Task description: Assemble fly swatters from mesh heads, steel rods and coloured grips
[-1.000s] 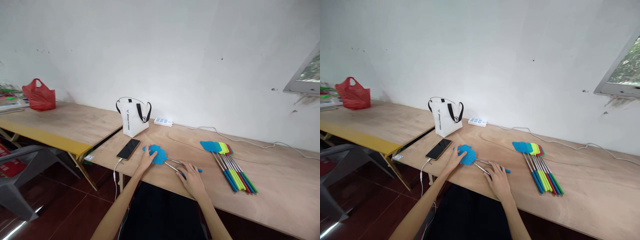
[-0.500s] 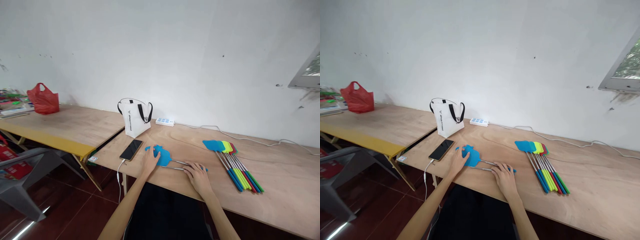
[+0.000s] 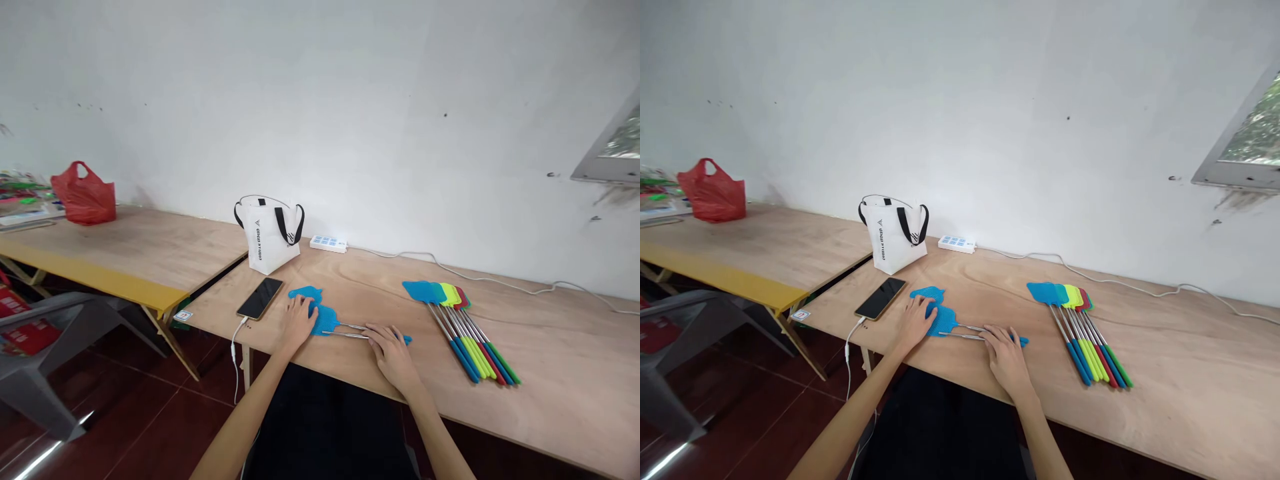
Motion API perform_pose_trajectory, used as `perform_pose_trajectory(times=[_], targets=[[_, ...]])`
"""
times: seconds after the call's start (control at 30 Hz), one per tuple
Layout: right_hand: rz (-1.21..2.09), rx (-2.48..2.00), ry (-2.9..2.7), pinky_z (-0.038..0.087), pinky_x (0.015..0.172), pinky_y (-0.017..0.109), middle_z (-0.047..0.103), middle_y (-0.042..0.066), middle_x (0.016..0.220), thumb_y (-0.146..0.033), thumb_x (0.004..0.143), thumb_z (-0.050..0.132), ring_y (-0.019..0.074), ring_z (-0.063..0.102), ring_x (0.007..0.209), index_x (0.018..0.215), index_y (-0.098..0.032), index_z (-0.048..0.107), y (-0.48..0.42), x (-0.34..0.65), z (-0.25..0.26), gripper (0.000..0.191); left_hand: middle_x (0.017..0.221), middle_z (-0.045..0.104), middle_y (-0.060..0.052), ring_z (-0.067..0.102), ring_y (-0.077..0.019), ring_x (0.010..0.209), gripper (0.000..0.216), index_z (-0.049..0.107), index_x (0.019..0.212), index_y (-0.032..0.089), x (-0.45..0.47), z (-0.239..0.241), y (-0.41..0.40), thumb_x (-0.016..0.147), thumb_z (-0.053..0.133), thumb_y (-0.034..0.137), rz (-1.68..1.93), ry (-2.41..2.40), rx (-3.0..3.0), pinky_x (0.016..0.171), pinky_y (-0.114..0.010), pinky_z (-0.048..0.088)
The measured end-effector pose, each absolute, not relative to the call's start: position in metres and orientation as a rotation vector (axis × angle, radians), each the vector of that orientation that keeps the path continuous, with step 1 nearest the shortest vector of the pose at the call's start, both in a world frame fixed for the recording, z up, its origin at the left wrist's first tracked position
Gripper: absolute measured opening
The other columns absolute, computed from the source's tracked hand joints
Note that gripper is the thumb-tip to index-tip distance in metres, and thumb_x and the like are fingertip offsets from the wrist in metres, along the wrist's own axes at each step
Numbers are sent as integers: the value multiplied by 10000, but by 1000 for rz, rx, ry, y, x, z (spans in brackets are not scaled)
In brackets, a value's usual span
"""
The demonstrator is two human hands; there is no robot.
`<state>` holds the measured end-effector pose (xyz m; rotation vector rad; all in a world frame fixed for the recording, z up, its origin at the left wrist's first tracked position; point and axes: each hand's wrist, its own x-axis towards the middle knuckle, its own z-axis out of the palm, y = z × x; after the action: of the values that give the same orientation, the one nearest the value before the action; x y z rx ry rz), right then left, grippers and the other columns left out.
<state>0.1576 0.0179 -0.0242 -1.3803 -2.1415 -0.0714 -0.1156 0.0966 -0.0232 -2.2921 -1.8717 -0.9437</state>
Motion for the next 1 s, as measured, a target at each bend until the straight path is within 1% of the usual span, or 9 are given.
perform_pose_trajectory(times=[0.13,0.23,0.4,0.6,0.7,0.8,0.9,1.0], targets=[[-55,-1392,-2146,377,1107,532,690,52,1305,-174,999,366,221,625,1205,1166,-306,697,19,158,-24,394,1259,620,-111,582,-292,1167,273,645,1187,199,-115,-24,96,998,464,279,-910,-1807,-2361,1019,-460,420],[4,-1425,-2157,340,1134,534,678,59,1324,-192,1006,349,224,609,1228,1176,-298,691,19,157,-23,397,1347,606,-117,564,-295,1235,309,633,1233,196,-114,-25,97,1013,426,262,-876,-1825,-2386,1067,-474,388],[28,-1437,-2164,330,1131,526,672,50,1329,-188,1003,343,228,603,1232,1152,-300,677,18,157,-21,382,1417,579,-118,523,-289,1316,348,617,1289,195,-113,-24,97,1025,402,268,-866,-1849,-2414,1111,-474,356],[22,-1421,-2165,324,1125,515,684,44,1300,-154,989,330,220,604,1224,1076,-285,636,18,156,-21,344,1391,602,-136,525,-339,1293,378,622,1289,186,-117,-11,91,1041,398,364,-780,-1967,-2303,1105,-523,331],[28,-1432,-2138,319,1125,515,693,49,1280,-147,981,343,219,611,1204,1034,-275,618,18,155,-20,308,1331,643,-160,569,-335,1246,383,614,1290,161,-126,0,89,1048,382,346,-696,-2020,-2301,1090,-499,342],[34,-1435,-2120,290,1140,533,694,47,1275,-158,985,352,219,611,1203,1034,-276,609,17,154,-20,287,1225,694,-179,638,-327,1143,387,606,1304,142,-137,12,85,1045,361,293,-587,-2101,-2303,992,-433,421],[22,-1449,-2105,277,1145,550,695,38,1271,-171,991,351,220,613,1200,1046,-282,605,17,153,-21,282,1171,718,-156,671,-327,1080,369,638,1269,189,-149,25,80,1030,370,270,-463,-2171,-2306,884,-388,467],[-3,-1464,-2094,288,1142,547,697,37,1265,-174,988,354,217,623,1182,1061,-283,608,18,153,-22,286,1167,724,-122,683,-334,1063,343,633,1281,250,-159,33,76,990,460,308,-382,-2240,-2332,867,-396,480]])
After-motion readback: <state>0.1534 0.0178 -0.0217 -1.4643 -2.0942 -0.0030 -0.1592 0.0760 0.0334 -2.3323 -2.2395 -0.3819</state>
